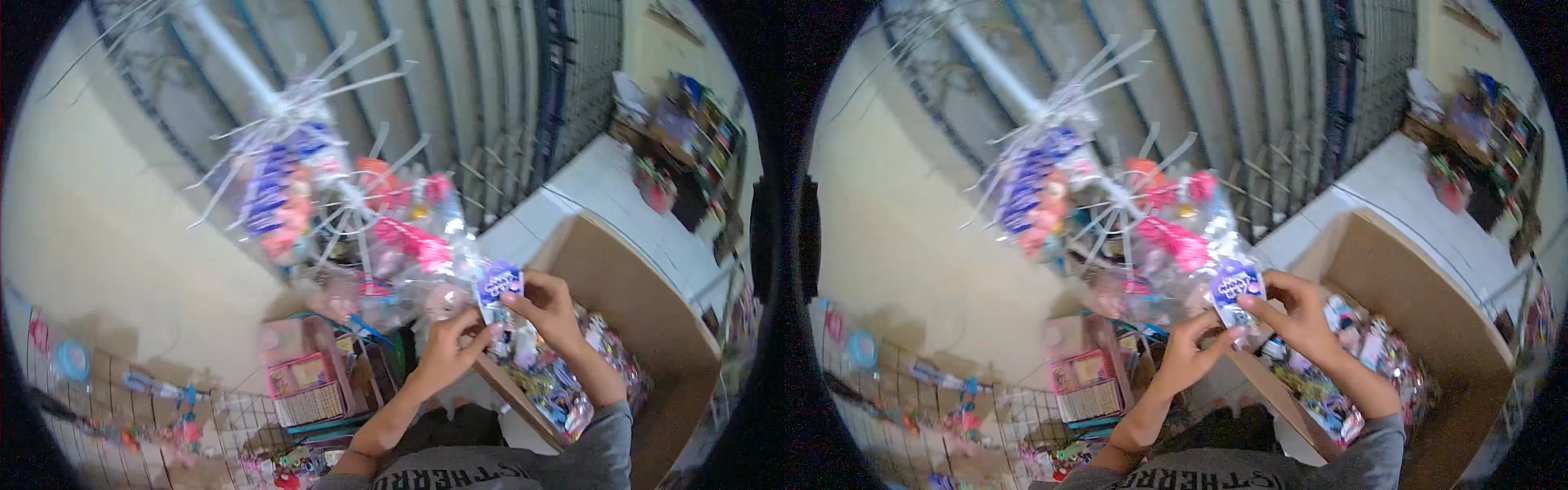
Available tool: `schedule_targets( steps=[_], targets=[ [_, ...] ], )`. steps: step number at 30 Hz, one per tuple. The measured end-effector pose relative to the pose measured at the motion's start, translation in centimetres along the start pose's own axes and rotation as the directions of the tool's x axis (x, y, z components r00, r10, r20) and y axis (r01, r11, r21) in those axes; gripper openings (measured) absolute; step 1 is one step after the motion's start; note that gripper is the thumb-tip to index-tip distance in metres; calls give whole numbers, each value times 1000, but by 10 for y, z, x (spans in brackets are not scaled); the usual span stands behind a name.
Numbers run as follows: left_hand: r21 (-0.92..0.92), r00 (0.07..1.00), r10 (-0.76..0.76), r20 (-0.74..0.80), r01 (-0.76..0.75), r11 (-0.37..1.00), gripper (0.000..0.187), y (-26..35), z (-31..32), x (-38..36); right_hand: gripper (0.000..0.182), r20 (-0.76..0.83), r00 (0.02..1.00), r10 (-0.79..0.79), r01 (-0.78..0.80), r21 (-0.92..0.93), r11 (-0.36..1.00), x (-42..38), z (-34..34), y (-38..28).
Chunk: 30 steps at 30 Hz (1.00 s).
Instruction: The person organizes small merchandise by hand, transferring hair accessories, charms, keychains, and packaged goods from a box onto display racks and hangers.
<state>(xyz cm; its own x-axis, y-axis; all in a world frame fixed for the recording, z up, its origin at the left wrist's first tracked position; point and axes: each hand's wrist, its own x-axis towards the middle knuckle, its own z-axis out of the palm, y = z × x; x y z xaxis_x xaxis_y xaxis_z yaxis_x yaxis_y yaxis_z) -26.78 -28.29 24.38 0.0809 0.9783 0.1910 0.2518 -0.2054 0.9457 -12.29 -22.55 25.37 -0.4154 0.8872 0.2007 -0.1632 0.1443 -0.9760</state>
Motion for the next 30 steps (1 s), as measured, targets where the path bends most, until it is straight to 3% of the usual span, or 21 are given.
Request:
schedule_targets(
  steps=[2, 3, 4, 6, 8, 10, 12, 13, 14, 16, 18, 22, 24, 26, 27, 28, 30],
  targets=[
    [-32, 999, -1, -54, -1, 999, 17, 2, -20, -6, 10, 65, 997, -45, 44, 6, 999, 10, 18, -6],
    [154, 949, 180, -258, -144, 978, 20, 7, -33, -11, 9, 62, 996, -59, 55, 57, 997, 13, 28, -13],
    [356, 832, 375, -408, -233, 905, 23, 11, -47, -16, 9, 54, 996, -70, 64, 106, 992, 15, 35, -19],
    [495, 493, 512, -703, -178, 851, 34, 7, -86, -20, 7, 74, 988, -139, 132, 90, 987, 19, 44, -25],
    [589, 106, 591, -800, -52, 806, 44, 31, -132, -15, 6, 96, 977, -191, 182, 91, 979, 21, 51, -27],
    [476, 12, 483, -875, -161, 865, 46, 40, -169, -5, 7, 114, 977, -180, 169, 102, 980, 21, 59, -28],
    [483, 29, 490, -871, -126, 866, 47, 23, -209, 8, 7, 129, 978, -164, 152, 95, 984, 20, 67, -31],
    [422, 117, 454, -883, -221, 879, 51, 21, -219, 12, 7, 145, 974, -173, 161, 89, 983, 20, 69, -31],
    [428, 81, 455, -887, -224, 875, 51, 16, -226, 15, 8, 150, 967, -204, 194, 76, 978, 20, 72, -30],
    [84, 380, 353, -855, -570, 817, 55, 13, -231, 22, 8, 173, 961, -215, 206, 65, 976, 21, 73, -29],
    [117, 383, 450, -807, -643, 757, 58, 10, -218, 22, 8, 160, 966, -202, 195, 59, 979, 22, 79, -35],
    [224, 408, 538, -737, -604, 765, 57, 12, -189, 14, 7, 136, 971, -196, 192, 44, 980, 25, 84, -37],
    [206, 464, 529, -711, -581, 787, 57, 10, -179, 5, 7, 142, 968, -208, 206, 27, 978, 28, 85, -35],
    [648, 417, 729, -543, -345, 679, 62, 11, -179, -7, 7, 146, 966, -212, 210, 30, 977, 32, 88, -34],
    [669, 304, 748, -589, -335, 663, 62, 12, -178, -10, 8, 142, 967, -213, 210, 30, 977, 33, 90, -37],
    [663, 310, 747, -588, -346, 664, 62, 14, -180, -10, 8, 130, 968, -213, 211, 25, 977, 34, 91, -37],
    [450, 76, 526, -847, -422, 787, 63, 23, -189, -8, 10, 151, 963, -223, 222, 22, 975, 36, 92, -37]
  ],
)
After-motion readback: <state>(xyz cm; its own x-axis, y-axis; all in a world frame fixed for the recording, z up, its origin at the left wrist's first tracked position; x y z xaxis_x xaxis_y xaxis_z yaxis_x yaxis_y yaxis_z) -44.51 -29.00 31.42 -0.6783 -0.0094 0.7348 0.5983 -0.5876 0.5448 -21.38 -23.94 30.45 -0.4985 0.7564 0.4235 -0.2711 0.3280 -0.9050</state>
